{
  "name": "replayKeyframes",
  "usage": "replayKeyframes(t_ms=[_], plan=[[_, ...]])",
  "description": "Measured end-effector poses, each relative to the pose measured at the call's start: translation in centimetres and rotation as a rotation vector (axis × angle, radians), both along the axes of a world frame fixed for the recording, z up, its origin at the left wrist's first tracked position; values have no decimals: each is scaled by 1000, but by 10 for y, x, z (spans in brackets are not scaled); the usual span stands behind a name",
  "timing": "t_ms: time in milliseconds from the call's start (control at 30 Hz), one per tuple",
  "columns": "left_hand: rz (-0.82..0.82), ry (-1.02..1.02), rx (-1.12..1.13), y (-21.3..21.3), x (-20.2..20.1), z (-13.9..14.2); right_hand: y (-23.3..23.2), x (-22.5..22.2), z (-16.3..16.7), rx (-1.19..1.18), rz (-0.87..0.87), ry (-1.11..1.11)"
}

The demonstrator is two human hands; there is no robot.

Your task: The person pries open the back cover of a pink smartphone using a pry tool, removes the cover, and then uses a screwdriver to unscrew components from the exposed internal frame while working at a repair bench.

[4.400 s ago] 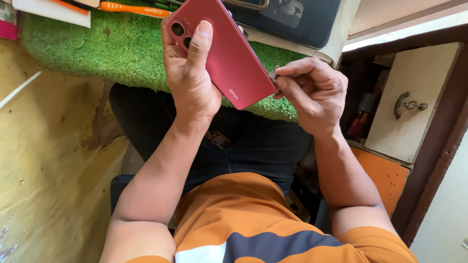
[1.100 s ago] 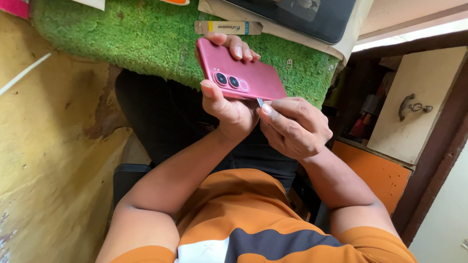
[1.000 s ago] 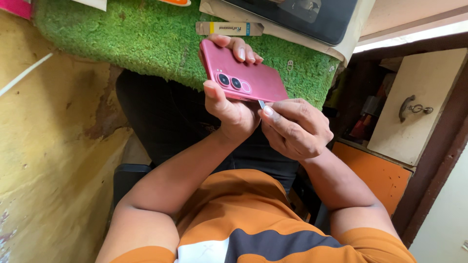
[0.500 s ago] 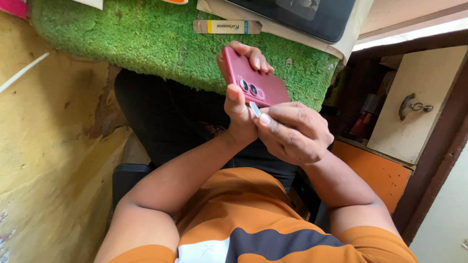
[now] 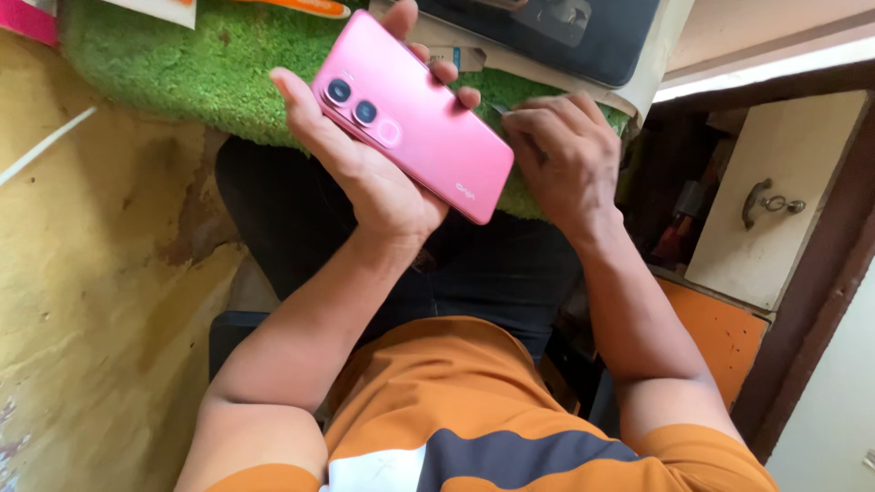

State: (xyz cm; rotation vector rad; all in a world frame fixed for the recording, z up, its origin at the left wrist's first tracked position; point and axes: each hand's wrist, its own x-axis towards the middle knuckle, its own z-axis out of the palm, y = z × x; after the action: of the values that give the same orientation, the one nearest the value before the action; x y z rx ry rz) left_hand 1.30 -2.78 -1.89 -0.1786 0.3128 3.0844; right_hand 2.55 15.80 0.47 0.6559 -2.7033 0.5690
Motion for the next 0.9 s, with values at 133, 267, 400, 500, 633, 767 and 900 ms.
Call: replayKeyframes(t_ms=[133, 267, 400, 500, 633, 767, 900], plan=[[-22, -50, 4, -2, -7, 4, -4, 6, 25, 73, -122, -64], [-6, -51, -9, -1, -10, -4, -17, 14, 49, -303, -26, -390], [-33, -25, -18, 1, -6, -12, -33, 21, 46, -176, -43, -396], [-7, -15, -50, 6, -2, -15, -34, 26, 42, -195, -78, -398], [6, 7, -48, 9, -2, -20, -31, 28, 39, -267, -98, -433], [25, 19, -51, 11, -1, -24, -31, 28, 37, -289, -121, -452], [30, 7, -56, 11, -1, -24, -28, 23, 33, -311, -126, -483]])
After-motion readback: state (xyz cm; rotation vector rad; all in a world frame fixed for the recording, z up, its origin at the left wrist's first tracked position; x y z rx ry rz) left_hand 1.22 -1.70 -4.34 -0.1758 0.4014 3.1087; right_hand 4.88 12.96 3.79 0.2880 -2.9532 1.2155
